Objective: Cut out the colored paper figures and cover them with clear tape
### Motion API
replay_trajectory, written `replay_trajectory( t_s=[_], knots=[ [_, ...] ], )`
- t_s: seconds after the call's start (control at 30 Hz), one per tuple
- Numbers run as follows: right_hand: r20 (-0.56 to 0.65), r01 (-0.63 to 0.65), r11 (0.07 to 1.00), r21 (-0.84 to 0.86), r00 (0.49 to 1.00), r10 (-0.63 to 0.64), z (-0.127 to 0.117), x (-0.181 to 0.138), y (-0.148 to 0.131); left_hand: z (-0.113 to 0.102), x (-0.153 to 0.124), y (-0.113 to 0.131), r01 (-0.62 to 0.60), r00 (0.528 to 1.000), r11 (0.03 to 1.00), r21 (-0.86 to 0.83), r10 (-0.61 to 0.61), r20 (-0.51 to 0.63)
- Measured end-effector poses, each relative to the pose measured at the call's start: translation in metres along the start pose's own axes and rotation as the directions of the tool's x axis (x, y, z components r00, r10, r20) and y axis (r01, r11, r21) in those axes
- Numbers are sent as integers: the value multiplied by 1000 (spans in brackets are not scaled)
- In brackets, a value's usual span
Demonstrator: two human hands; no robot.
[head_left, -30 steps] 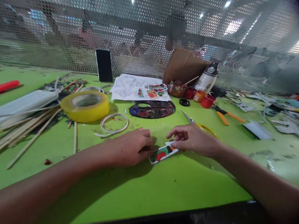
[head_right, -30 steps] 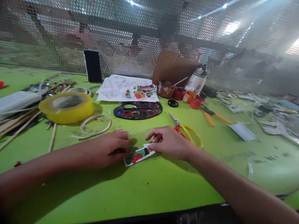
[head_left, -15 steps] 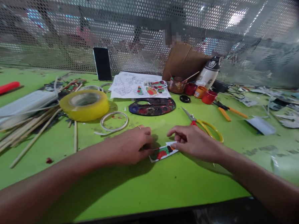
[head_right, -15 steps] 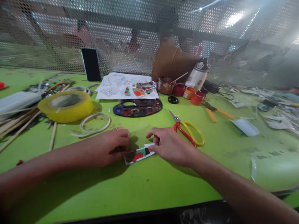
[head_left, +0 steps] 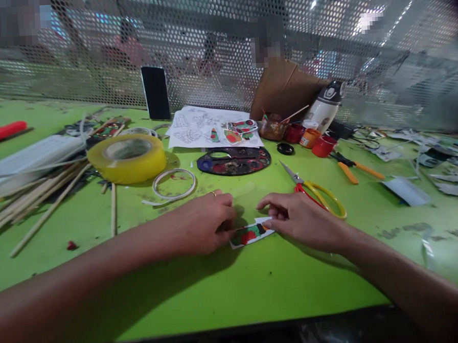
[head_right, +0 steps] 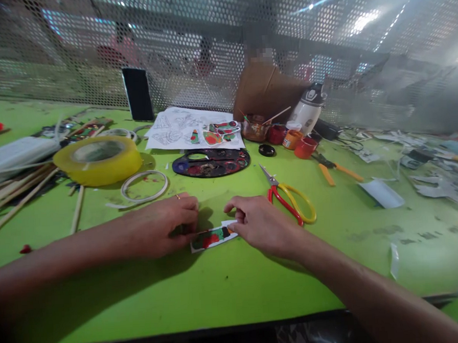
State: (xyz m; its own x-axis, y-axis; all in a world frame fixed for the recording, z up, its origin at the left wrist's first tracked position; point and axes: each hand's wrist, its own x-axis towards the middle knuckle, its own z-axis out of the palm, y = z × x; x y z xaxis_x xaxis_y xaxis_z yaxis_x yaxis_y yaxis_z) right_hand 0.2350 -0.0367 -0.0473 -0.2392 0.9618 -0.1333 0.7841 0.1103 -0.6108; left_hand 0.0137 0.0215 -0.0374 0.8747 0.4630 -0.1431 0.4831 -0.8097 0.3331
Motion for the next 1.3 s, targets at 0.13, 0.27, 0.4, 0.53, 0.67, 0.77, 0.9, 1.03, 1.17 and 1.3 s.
replay_trajectory(
  t_s=[0.13,0.27,0.4,0.53,0.67,0.77,0.9,1.03,1.17,1.3],
  knots=[
    [-6,4,1000,-25,1000,-5,0,0,0,-2,-1,3,-2,1000,1000,-6,2,6],
    [-3,12,998,-54,1000,-12,0,-1,0,-2,-1,3,0,1000,1000,-2,0,5],
    [-12,14,998,-68,1000,-14,0,-2,0,-2,1,1,2,1000,1000,7,-2,7],
    [-11,12,999,-52,1000,-12,1,-2,-1,-1,1,0,11,1000,1000,3,-11,27],
    [-9,12,1000,-27,1000,-12,1,-2,-1,-2,0,0,19,999,1000,-4,-19,29],
    [-15,27,999,-33,1000,-27,1,-2,-1,-3,-1,1,11,999,1000,-2,-11,34],
    [-8,20,999,-40,1000,-21,1,-4,0,-5,0,3,9,999,1000,6,-9,49],
    [-5,17,999,-30,1000,-17,1,-5,-1,-4,1,3,20,999,1000,6,-20,45],
    [0,23,998,-56,1000,-23,1,-4,-2,-3,0,4,20,999,1000,11,-21,42],
    [0,23,997,-80,1000,-23,0,-3,-4,-4,0,6,23,999,1000,6,-23,42]
  ],
)
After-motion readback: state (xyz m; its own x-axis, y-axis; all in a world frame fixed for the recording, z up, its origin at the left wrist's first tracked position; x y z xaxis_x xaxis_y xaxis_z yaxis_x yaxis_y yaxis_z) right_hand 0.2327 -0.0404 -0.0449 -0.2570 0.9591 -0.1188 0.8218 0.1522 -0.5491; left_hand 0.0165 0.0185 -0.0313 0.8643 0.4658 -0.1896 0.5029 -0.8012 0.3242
